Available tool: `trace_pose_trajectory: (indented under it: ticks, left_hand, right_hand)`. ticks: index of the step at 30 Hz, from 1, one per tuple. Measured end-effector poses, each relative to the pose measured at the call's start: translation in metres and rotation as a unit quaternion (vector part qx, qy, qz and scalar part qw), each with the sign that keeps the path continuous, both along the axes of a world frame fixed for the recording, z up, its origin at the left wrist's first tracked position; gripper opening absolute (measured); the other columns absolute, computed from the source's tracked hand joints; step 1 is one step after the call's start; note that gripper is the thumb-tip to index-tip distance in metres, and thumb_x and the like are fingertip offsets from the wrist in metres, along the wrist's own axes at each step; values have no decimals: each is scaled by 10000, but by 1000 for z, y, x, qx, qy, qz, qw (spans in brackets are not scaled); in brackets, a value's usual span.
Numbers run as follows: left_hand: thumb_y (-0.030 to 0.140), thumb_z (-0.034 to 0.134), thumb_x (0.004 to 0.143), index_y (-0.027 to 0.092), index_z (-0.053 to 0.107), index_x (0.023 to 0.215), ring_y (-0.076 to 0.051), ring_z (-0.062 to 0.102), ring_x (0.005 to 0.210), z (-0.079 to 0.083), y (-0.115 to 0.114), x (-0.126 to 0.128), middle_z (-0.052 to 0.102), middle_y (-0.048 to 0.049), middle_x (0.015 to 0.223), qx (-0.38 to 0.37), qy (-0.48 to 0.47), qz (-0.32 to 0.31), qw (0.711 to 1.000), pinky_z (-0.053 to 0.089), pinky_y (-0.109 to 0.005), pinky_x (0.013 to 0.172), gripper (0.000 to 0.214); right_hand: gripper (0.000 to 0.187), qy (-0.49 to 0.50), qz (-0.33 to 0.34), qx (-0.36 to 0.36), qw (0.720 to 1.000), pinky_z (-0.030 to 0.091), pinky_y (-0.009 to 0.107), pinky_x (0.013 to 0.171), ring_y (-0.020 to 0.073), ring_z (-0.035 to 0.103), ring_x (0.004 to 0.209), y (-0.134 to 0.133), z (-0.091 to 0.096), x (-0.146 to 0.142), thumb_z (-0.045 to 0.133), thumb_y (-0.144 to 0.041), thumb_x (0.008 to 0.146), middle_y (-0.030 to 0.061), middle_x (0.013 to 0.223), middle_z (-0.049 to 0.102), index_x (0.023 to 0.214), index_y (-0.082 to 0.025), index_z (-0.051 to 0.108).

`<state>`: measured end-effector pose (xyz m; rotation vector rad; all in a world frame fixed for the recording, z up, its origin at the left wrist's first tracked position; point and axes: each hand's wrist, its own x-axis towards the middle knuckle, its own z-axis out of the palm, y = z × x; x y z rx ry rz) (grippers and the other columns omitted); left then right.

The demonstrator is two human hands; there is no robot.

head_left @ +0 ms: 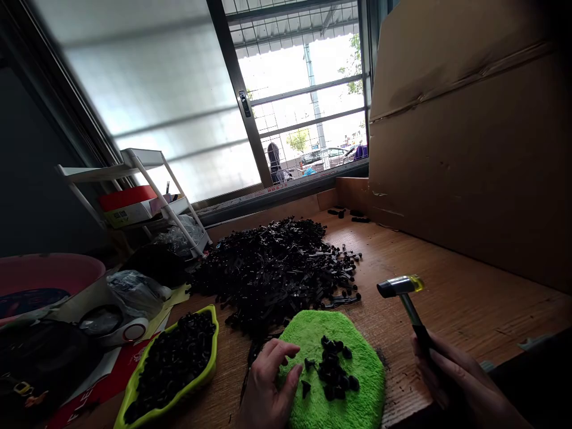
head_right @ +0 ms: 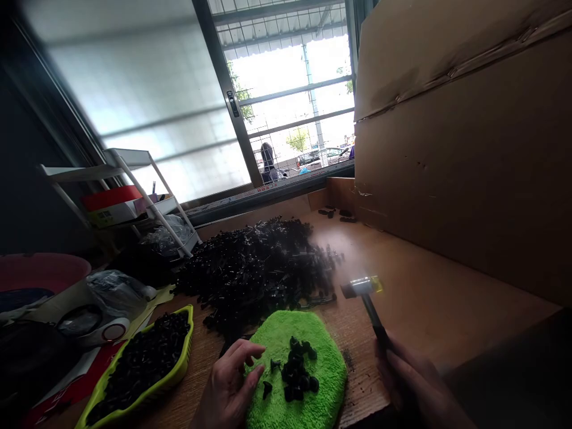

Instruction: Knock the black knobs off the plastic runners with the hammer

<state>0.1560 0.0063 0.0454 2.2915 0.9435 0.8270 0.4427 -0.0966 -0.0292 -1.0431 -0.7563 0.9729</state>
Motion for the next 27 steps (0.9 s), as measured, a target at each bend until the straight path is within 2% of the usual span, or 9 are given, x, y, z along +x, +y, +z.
trace_pose_trajectory:
  ticks: [4,7,12,15,18,21,27]
  left_hand:
    - [268,501,812,186,607,789,-167,543,738,2,6,18,583,-43,799,-21,36,32,999,410,-257,646,136]
    - [238,481,809,176,598,685,-157,536,676,-1,15,22,582,-28,709,-31,26,73,997,392,-253,612,181]
    - [223,506,788,182,607,737,-147,533,674,-9,20,12,577,-20,744,-45,3,76,996,397,-241,601,121]
    - [280,474,823,184,582,828,-142,526,666,-14,12,7,564,-27,772,-42,-58,96,993,413,-237,597,144]
    - [334,500,806,188,581,795,-144,511,646,-21,3,5,540,-28,736,-13,-77,64,995,410,-240,584,166]
    - [336,514,785,194,593,752,-165,524,705,-26,-3,6,535,-41,746,27,-38,8,999,408,-259,632,166]
    - [284,503,779,191,566,725,-164,515,691,-26,-6,2,519,-40,741,25,-2,8,1000,397,-268,639,125]
  right_hand:
    - [244,-15,11,-6,1000,376,220,428,123,450,483,-1,6,-2,532,-459,812,4,617,549,885,-232,585]
    - [254,-43,12,-2,999,353,224,421,113,410,438,-2,10,-4,487,-463,837,-19,527,484,862,-223,565]
    - [258,-43,18,-10,999,331,242,435,121,399,456,-1,8,-3,460,-453,857,-25,550,471,925,-217,537]
    - [260,-68,34,7,997,342,239,451,116,406,473,-1,5,-1,412,-433,882,-16,575,480,845,-213,544]
    - [294,-86,38,17,995,339,234,452,111,405,474,0,4,0,377,-429,894,-14,574,474,791,-210,544]
    - [278,-87,49,7,995,335,238,466,112,410,483,0,2,1,347,-417,912,-25,571,465,860,-222,539]
    - [291,-83,50,3,995,328,248,457,122,412,487,-3,5,0,379,-460,891,-23,589,471,866,-221,543]
